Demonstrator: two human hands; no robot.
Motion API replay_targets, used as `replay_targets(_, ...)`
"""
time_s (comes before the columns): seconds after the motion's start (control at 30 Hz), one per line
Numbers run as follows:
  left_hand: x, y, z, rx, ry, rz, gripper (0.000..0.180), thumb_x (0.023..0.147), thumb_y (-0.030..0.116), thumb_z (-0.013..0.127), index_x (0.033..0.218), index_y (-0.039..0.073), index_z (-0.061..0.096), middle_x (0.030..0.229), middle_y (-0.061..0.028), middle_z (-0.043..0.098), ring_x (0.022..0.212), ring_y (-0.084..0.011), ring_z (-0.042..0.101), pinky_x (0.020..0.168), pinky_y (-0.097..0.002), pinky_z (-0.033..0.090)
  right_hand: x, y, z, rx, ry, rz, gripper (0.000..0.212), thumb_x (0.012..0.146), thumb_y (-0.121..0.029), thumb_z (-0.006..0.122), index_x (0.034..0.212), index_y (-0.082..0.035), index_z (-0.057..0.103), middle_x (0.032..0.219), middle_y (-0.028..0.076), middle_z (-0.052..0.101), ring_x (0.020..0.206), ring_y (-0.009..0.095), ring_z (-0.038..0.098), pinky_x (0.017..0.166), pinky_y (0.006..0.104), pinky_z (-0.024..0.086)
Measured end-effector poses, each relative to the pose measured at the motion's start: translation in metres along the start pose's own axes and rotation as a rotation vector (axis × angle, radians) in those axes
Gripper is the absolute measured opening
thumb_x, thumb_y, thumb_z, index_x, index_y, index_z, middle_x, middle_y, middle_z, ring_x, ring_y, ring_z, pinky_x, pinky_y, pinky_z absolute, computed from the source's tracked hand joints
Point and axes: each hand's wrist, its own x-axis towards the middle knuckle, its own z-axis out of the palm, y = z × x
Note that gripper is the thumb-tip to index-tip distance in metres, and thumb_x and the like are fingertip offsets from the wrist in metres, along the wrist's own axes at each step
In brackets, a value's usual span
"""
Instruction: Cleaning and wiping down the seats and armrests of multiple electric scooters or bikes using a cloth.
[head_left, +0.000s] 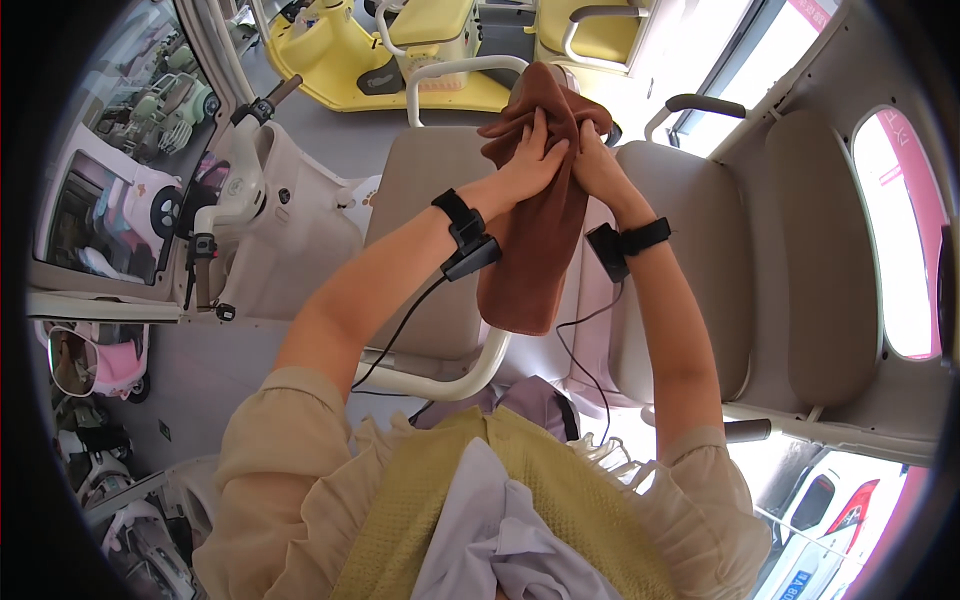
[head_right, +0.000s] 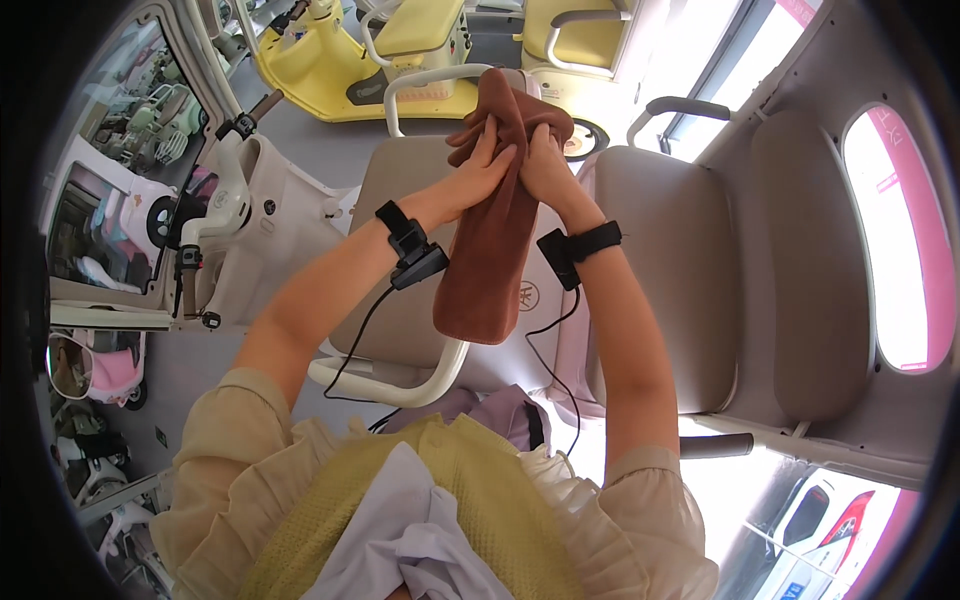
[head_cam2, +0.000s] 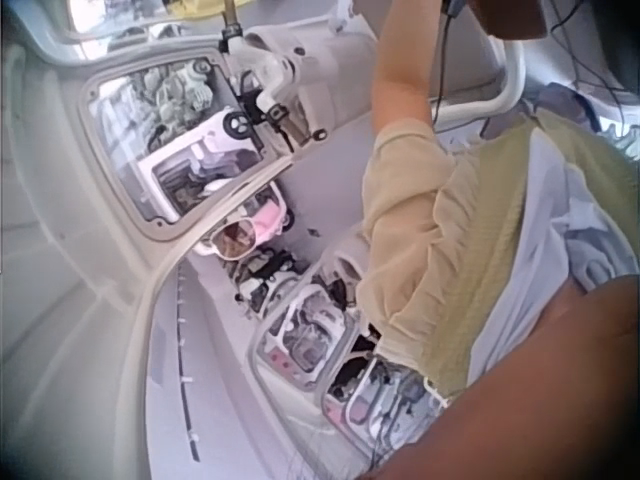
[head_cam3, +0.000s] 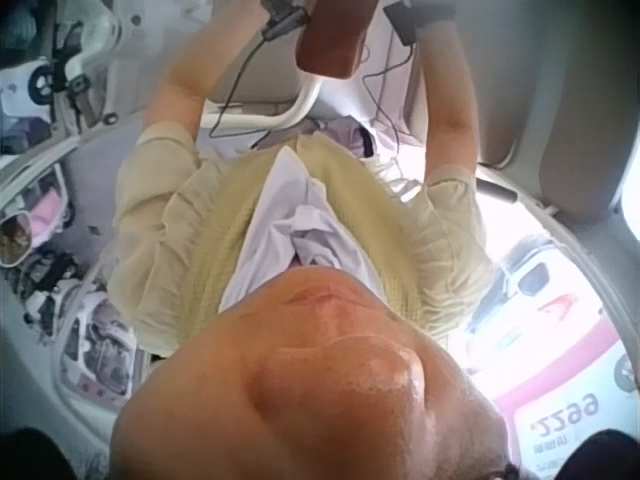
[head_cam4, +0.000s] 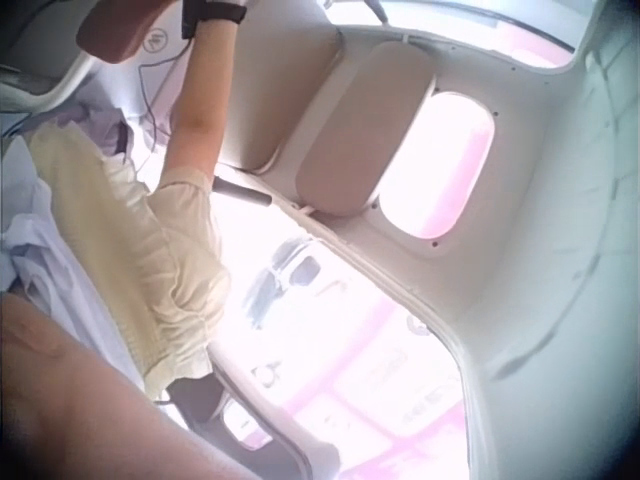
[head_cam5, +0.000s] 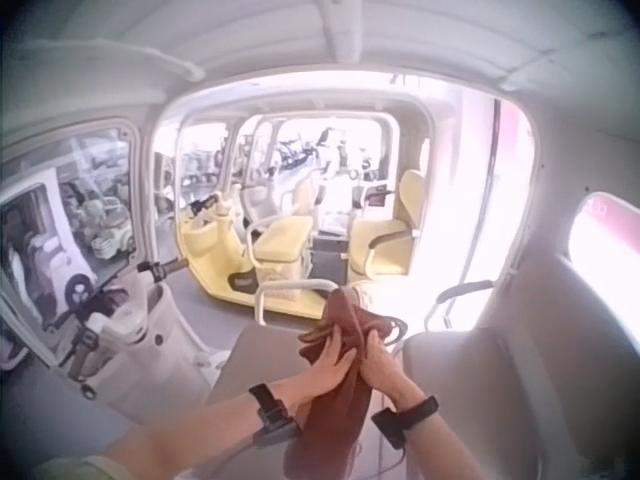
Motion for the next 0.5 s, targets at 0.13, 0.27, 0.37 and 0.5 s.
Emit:
replay_targets(0.13,0.018,-0.001,0.000,0.191,0.051,-0.075,0.055,0.085,0.025,0.035,0.130,0.009,0.007,0.130,-0.0142,0.020,0.117,-0.0234,0.026,0.094,-0.0282,0.025,0.018,0.010,0.006,-0.144,0.152,-0.044,0.022,0.079,-0.009,0.037,0.094,0.008,0.038,0.098,0.029,0.046,0.091,0.042,0.044,0.076,0.0418,0.037)
replay_targets(0.27,0.052,-0.015,-0.013,-0.128,-0.013,-0.015,0.053,0.086,0.025,0.031,0.130,0.007,0.008,0.128,-0.0141,0.026,0.116,-0.0221,0.027,0.093,-0.0278,0.026,0.056,0.028,0.007,-0.186,0.230,-0.132,0.016,0.078,-0.006,0.034,0.089,0.004,0.040,0.094,0.028,0.047,0.089,0.043,0.043,0.074,0.0440,0.036)
replay_targets(0.37,0.083,-0.017,-0.018,-0.036,0.071,-0.088,0.051,0.086,0.025,0.029,0.130,0.008,0.009,0.128,-0.0134,0.025,0.115,-0.0217,0.028,0.093,-0.0276,0.026,0.087,0.046,0.008,-0.203,0.192,-0.168,0.016,0.078,-0.006,0.035,0.089,0.004,0.040,0.092,0.027,0.048,0.088,0.043,0.044,0.073,0.0431,0.037)
replay_targets(0.5,0.112,-0.039,-0.017,-0.186,0.145,-0.171,0.049,0.088,0.027,0.027,0.131,0.011,0.009,0.128,-0.0130,0.024,0.115,-0.0209,0.029,0.093,-0.0283,0.027,0.117,0.060,0.005,-0.358,0.139,-0.269,0.016,0.079,-0.007,0.037,0.089,0.004,0.041,0.090,0.025,0.050,0.087,0.041,0.046,0.072,0.0404,0.039)
